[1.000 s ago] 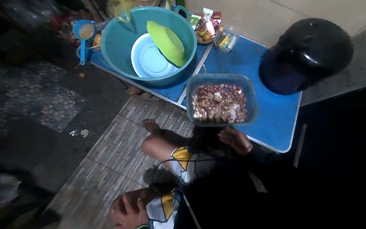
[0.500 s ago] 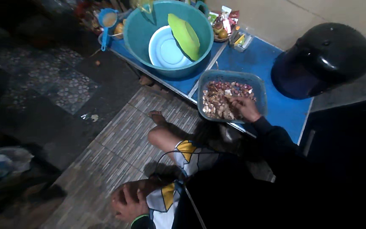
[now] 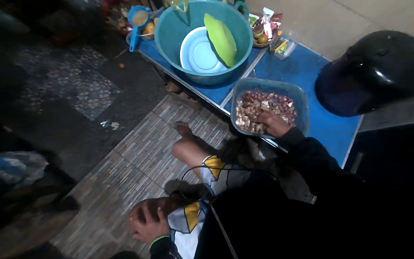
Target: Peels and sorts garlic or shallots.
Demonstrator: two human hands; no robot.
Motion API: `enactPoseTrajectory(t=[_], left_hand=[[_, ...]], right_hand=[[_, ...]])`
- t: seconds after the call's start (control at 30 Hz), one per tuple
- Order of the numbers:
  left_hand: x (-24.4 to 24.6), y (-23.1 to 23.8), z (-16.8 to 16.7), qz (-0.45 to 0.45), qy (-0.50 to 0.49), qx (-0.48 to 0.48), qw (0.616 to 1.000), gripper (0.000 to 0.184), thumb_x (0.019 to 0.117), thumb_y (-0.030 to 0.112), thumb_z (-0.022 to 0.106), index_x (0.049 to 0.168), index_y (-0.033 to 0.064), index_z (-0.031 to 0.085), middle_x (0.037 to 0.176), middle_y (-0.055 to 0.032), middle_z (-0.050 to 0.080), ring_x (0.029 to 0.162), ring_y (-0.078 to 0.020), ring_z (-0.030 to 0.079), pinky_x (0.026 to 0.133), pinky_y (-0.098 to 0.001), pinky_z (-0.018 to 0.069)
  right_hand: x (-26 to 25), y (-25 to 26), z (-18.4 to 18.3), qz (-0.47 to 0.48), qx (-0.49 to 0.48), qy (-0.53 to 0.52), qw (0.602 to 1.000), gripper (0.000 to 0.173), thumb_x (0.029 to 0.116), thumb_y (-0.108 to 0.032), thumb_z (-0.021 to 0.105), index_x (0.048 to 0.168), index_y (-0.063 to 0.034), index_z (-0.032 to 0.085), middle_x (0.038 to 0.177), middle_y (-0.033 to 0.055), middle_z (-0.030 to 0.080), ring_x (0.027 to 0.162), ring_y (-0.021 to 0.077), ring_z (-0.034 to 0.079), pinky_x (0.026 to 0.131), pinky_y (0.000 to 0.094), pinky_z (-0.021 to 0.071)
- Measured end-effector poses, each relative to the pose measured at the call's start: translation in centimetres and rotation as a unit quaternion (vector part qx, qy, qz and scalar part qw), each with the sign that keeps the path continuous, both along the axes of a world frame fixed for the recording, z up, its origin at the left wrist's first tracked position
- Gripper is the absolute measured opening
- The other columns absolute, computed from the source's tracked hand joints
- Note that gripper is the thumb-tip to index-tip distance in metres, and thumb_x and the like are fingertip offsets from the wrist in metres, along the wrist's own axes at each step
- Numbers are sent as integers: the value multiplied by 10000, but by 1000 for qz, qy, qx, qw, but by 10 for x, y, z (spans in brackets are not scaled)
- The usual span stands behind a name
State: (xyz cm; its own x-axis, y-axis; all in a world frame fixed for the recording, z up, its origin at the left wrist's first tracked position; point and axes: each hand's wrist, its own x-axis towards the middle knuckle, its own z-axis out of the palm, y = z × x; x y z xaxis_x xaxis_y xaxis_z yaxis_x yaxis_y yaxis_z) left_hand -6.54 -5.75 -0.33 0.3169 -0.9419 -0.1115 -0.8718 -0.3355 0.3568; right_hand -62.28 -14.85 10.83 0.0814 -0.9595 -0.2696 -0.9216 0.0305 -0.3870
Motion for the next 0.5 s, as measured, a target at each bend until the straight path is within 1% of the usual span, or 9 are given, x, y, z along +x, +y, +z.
enactPoseTrajectory(t=[0.03,0.1,0.17,0.27,0.33,0.37,0.4,0.43,0.5], left_hand=[[0,0,-1,1,0,-5,1000,620,973,337,559,1530,82,463,1616,-304,277,1497,-527,233,1125,-769,194],[-1,0,0,9,8,-5,1000,620,974,333,565,1531,80,462,1622,-302,264,1500,-524,226,1133,-760,183],[0,1,-2,8,13,-15,1000,628,970,346,557,1523,64,468,1619,-310,265,1496,-532,229,1132,-760,184],[-1,2,-1,-13,24,-41,999,605,959,315,548,1480,10,503,1592,-343,285,1478,-555,245,1128,-758,196],[-7,-2,6,-41,21,-65,997,570,966,287,547,1446,-20,529,1555,-372,325,1453,-576,276,1160,-713,207],[-13,-7,10,-60,2,-82,995,566,967,326,526,1422,-10,558,1519,-366,386,1434,-575,314,1182,-677,211],[-23,-13,17,-78,-23,-92,992,566,961,369,509,1407,29,585,1481,-342,455,1406,-562,373,1175,-666,239],[-38,-21,31,-89,-14,-95,991,539,961,350,536,1405,49,595,1465,-322,488,1382,-548,417,1153,-667,274],[-83,-40,63,-114,114,-103,982,502,974,206,593,1418,-26,553,1476,-350,446,1364,-534,435,1126,-638,351]], right_hand=[[-2,0,6,-20,5,-2,1000,346,946,-36,639,1266,-135,726,1334,188,639,1283,410,570,1055,604,470],[-7,2,16,-79,-11,-30,996,281,986,-66,618,1250,-51,713,1293,235,635,1232,409,602,1046,592,478],[-14,4,24,-154,-47,-86,983,282,1001,-90,613,1261,-11,690,1287,248,639,1235,393,604,1081,571,460],[-21,7,40,-271,-75,-201,938,318,1013,-114,609,1307,2,641,1259,224,668,1173,320,651,1050,519,492],[-25,8,43,-318,-94,-276,902,319,1001,-97,621,1299,14,638,1191,208,678,1062,249,673,966,436,540],[-26,9,46,-329,-97,-310,887,322,1005,-93,615,1305,21,627,1182,200,673,1019,221,678,926,401,562],[-25,9,49,-337,-96,-337,874,315,1010,-86,608,1308,17,621,1184,187,669,991,198,674,892,375,566],[-23,10,51,-339,-95,-360,864,322,1009,-76,602,1321,5,619,1218,180,664,1005,191,674,887,371,570],[-17,13,56,-329,-101,-399,850,345,1000,-49,579,1342,-23,619,1307,153,641,1071,180,665,909,367,572]])
